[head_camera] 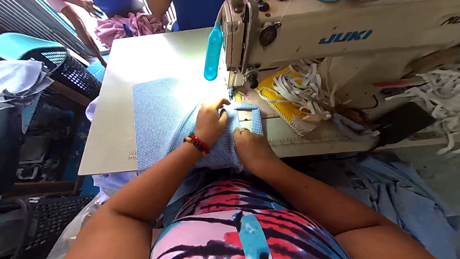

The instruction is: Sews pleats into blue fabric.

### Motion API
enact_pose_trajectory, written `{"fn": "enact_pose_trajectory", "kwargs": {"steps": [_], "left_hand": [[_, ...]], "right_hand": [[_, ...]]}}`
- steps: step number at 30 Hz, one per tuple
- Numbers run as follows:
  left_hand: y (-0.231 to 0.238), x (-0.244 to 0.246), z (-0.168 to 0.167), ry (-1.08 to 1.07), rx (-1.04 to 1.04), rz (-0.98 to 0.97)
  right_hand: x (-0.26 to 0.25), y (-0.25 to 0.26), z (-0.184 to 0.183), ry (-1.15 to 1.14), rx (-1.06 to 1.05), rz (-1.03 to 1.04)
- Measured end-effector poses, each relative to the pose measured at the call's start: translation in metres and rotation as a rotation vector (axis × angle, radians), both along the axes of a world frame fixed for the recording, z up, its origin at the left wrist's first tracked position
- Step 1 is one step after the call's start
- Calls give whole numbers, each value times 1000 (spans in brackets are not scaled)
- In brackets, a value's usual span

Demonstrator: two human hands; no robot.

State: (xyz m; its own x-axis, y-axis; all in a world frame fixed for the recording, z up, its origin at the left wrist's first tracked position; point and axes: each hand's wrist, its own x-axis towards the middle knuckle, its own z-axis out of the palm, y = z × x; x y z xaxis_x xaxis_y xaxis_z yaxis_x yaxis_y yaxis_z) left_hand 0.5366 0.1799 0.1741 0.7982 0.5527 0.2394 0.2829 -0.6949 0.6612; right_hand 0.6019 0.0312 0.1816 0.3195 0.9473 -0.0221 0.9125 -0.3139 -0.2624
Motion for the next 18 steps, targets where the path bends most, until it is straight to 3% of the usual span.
{"fn": "enact_pose_trajectory", "kwargs": {"steps": [4,9,18], "left_hand": [[-24,-2,-12,245,146,18],[-24,0,-16,279,320,-44],[6,17,-22,375,275,-87]], "right_hand": [[2,0,0,-42,-2,1],[1,-1,-3,-68,65,-8],[26,21,-6,-55,52,-6]]}}
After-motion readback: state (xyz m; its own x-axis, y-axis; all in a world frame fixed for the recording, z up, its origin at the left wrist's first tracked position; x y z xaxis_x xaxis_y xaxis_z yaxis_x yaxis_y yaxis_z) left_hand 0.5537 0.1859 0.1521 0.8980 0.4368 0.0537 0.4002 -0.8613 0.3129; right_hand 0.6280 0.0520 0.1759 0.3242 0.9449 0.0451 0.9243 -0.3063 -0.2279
